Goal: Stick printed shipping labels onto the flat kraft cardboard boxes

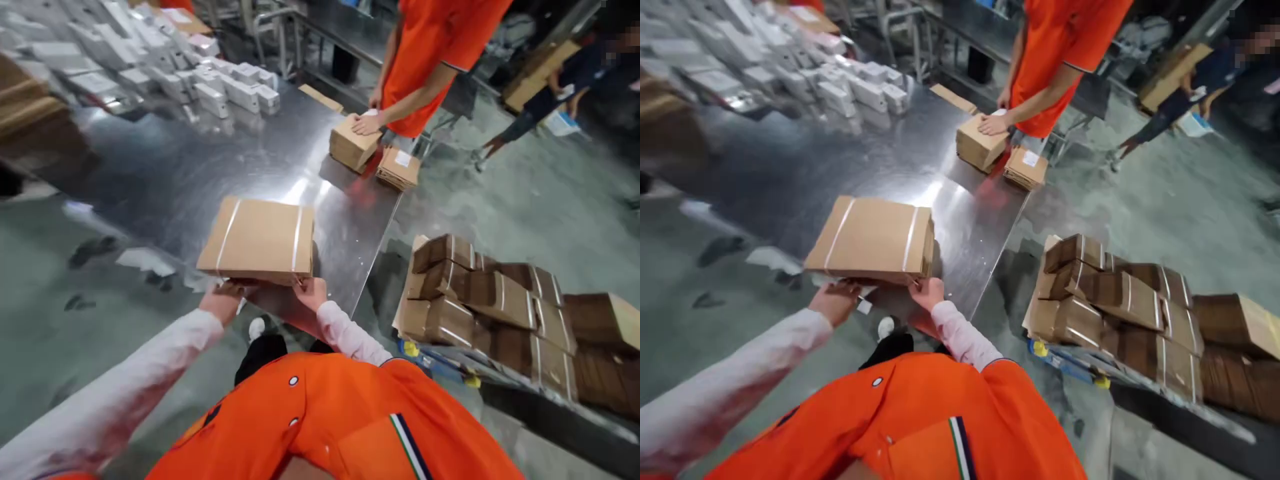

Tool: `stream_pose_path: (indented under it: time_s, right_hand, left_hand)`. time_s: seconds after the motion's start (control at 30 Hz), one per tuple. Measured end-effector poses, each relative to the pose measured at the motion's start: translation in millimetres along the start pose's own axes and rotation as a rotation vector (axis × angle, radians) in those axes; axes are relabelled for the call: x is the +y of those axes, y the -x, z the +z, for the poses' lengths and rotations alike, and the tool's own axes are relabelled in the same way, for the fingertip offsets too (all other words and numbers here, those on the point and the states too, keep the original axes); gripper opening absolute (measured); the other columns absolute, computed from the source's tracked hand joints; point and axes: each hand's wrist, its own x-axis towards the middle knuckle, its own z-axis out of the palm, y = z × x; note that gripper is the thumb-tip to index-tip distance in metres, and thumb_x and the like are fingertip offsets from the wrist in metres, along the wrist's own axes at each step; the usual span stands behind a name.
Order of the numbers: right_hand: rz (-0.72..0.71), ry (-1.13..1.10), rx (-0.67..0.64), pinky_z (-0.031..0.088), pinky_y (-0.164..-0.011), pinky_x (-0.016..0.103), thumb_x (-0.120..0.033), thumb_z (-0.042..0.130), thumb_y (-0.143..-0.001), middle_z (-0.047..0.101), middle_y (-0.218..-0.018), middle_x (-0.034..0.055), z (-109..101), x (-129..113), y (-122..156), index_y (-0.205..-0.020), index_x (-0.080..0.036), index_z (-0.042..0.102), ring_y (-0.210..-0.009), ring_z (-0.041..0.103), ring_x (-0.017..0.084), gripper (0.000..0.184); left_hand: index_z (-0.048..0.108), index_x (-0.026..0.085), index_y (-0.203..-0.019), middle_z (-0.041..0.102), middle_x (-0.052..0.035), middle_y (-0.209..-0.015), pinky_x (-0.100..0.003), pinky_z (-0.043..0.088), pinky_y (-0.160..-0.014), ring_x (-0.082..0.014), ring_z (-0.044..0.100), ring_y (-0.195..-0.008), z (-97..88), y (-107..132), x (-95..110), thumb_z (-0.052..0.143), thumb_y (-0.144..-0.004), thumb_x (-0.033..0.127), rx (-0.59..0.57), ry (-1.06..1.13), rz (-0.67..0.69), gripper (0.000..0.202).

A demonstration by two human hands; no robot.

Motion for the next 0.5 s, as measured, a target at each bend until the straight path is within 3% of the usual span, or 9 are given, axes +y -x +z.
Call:
stream_pose_path:
  time_s: [0.07, 0.13, 0.17, 0.2, 0.27, 0.33, 0.4, 0.5]
  right_hand:
    - [0.062, 0.112, 0.165, 0.048, -0.073, 0.031, -0.043, 0.061, -0.087, 0.075, -0.085, 0.0144, -7.2, -13.2, -1.3, -0.077, -0.015, 0.073, -0.088, 0.069, 0.027, 0.032]
    - [0.118, 0.249, 0.27, 0.049, -0.075, 0.034, -0.04, 0.062, -0.084, 0.075, -0.091, 0.0157, -14.2, -25.2, -0.1, -0.082, -0.015, 0.074, -0.089, 0.07, 0.028, 0.028]
    - [0.142, 0.314, 0.316, 0.05, -0.076, 0.036, -0.039, 0.062, -0.084, 0.074, -0.093, 0.016, -16.9, -31.1, -0.1, -0.086, -0.015, 0.073, -0.089, 0.07, 0.029, 0.027]
    - [0.165, 0.358, 0.369, 0.051, -0.078, 0.038, -0.037, 0.061, -0.083, 0.074, -0.096, 0.0163, -19.1, -36.5, -0.8, -0.089, -0.014, 0.073, -0.091, 0.069, 0.03, 0.026]
    - [0.213, 0.372, 0.524, 0.052, -0.083, 0.042, -0.033, 0.063, -0.081, 0.071, -0.102, 0.0179, -22.9, -45.3, -3.3, -0.095, -0.012, 0.071, -0.098, 0.067, 0.032, 0.027]
    - [0.232, 0.345, 0.71, 0.053, -0.091, 0.045, -0.029, 0.065, -0.077, 0.067, -0.114, 0.0211, -26.6, -51.1, -6.0, -0.104, -0.009, 0.069, -0.107, 0.063, 0.033, 0.034]
    - [0.137, 0.311, 0.811, 0.051, -0.101, 0.044, -0.022, 0.066, -0.076, 0.063, -0.125, 0.0224, -31.7, -53.8, -8.6, -0.115, -0.007, 0.066, -0.117, 0.059, 0.032, 0.042]
    - [-0.128, 0.251, 0.727, 0.048, -0.109, 0.038, -0.01, 0.057, -0.078, 0.065, -0.131, 0.0137, -46.1, -53.0, -13.6, -0.12, -0.015, 0.068, -0.124, 0.059, 0.024, 0.044]
  left_hand:
    - [0.076, 0.015, -0.09, 0.074, -0.0173, -0.115, -0.051, 0.056, -0.087, -0.0338, 0.071, -0.104, -10.2, 8.2, -1.7, 0.048, -0.071, 0.006, -0.091, -0.048, 0.243, 0.036]
    - [0.079, 0.022, -0.1, 0.07, -0.0146, -0.125, -0.047, 0.057, -0.091, -0.0327, 0.069, -0.111, -28.5, 6.6, -14.4, 0.051, -0.079, 0.016, -0.142, -0.046, 0.52, 0.036]
    - [0.078, 0.025, -0.108, 0.069, -0.0118, -0.129, -0.044, 0.055, -0.098, -0.0302, 0.066, -0.118, -41.4, -3.4, -22.6, 0.047, -0.087, 0.025, -0.143, -0.026, 0.65, 0.038]
    - [0.078, 0.026, -0.11, 0.073, -0.0107, -0.121, -0.042, 0.056, -0.097, -0.0281, 0.069, -0.112, -55.9, -20.2, -28.9, 0.044, -0.092, 0.032, -0.091, -0.004, 0.729, 0.039]
    - [0.076, 0.023, -0.117, 0.072, -0.012, -0.122, -0.044, 0.051, -0.105, -0.0292, 0.065, -0.118, -84.9, -67.8, -29.7, 0.041, -0.095, 0.04, 0.03, 0.016, 0.796, 0.044]
    - [0.069, 0.017, -0.128, 0.061, -0.0156, -0.14, -0.053, 0.04, -0.114, -0.0349, 0.051, -0.134, -104.8, -118.5, -16.9, 0.039, -0.095, 0.044, 0.088, -0.026, 0.804, 0.052]
    - [0.063, 0.017, -0.137, 0.051, -0.0155, -0.15, -0.062, 0.031, -0.115, -0.0389, 0.04, -0.142, -109.7, -157.0, -2.3, 0.037, -0.095, 0.046, 0.049, -0.106, 0.793, 0.058]
    - [0.056, 0.022, -0.146, 0.044, -0.0117, -0.156, -0.068, 0.026, -0.113, -0.0407, 0.033, -0.146, -96.9, -182.2, 6.6, 0.035, -0.095, 0.048, -0.03, -0.202, 0.752, 0.06]
